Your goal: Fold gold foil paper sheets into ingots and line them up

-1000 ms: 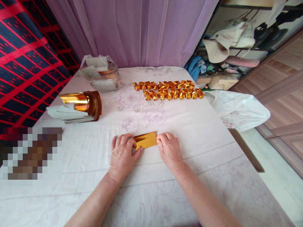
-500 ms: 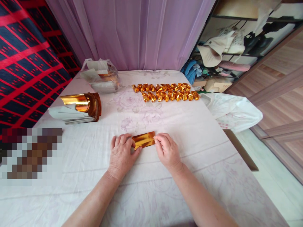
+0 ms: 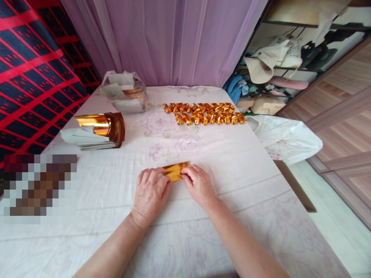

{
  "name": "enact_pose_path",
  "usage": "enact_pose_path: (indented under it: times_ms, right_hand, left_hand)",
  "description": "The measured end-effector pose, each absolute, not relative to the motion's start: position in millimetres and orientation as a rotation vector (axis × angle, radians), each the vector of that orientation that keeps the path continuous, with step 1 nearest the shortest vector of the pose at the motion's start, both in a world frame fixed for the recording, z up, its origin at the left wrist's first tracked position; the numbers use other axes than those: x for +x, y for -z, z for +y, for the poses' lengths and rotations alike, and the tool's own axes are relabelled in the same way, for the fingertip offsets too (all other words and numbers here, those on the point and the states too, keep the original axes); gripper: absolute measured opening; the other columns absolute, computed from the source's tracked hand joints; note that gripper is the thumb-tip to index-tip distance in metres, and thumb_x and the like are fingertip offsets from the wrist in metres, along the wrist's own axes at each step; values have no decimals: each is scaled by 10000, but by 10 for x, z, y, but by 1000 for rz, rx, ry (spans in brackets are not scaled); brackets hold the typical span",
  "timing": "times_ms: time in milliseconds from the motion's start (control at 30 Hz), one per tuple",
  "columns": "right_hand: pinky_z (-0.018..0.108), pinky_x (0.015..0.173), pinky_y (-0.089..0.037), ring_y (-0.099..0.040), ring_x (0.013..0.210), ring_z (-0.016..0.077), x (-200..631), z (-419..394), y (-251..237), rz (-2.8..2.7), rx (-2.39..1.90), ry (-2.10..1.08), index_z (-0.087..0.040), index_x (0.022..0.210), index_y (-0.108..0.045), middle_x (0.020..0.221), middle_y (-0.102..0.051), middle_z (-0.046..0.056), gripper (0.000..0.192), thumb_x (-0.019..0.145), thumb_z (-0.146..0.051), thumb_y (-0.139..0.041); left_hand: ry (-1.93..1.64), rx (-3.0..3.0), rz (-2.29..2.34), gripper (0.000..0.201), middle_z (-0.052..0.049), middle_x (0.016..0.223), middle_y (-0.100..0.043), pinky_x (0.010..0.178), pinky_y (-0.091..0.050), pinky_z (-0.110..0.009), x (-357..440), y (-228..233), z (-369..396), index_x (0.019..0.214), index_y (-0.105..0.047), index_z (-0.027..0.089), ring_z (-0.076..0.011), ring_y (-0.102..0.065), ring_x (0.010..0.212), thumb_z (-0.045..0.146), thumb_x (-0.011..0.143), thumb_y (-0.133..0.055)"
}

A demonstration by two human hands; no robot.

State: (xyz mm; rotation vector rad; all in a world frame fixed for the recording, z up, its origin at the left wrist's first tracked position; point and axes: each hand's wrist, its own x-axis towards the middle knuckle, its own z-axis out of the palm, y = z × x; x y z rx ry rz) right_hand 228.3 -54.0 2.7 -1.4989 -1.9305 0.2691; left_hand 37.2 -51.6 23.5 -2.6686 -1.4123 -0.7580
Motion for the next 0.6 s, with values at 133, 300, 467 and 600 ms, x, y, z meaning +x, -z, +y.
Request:
enact_pose_path:
  times_ms: [133, 300, 467, 600]
  right_hand:
    - [296, 731, -469, -617, 805, 188, 2290, -538, -27, -1936, -1488, -298, -218, 858, -628, 824, -654, 38, 160, 891, -104, -521]
    - [295, 730, -469, -617, 803, 187, 2294, -538, -26, -1931, -1489, -315, -214, 866, -627, 831, -654, 41, 167, 883, -92, -513]
    - [286, 724, -466, -615, 798, 182, 2292, -541, -28, -1930, -1512, -311, -220, 870, -630, 833, -659, 39, 171, 884, -96, -513]
    - [287, 719, -466, -613, 790, 182, 2290, -544, -34, -1927, -1513, -318, -214, 868, -636, 828, -658, 40, 168, 877, -94, -519]
  left_hand:
    - [605, -2790, -1176, 246, -44, 824, -650, 673, -428, -362, 429, -230, -643, 1148, -649, 197, -211, -563, 716, 232, 959, -496]
    - [437, -2788, -1232, 298, -42, 789, -624, 678, -432, -374, 494, -226, -671, 1203, -643, 176, -222, -579, 718, 243, 940, -522]
    - [330, -2801, -1330, 302, -59, 841, -648, 702, -437, -378, 531, -275, -659, 1199, -656, 195, -229, -597, 758, 267, 944, -512]
    - [310, -2821, -1370, 307, -62, 848, -654, 714, -445, -385, 539, -283, -655, 1196, -659, 197, -233, -601, 768, 273, 947, -497]
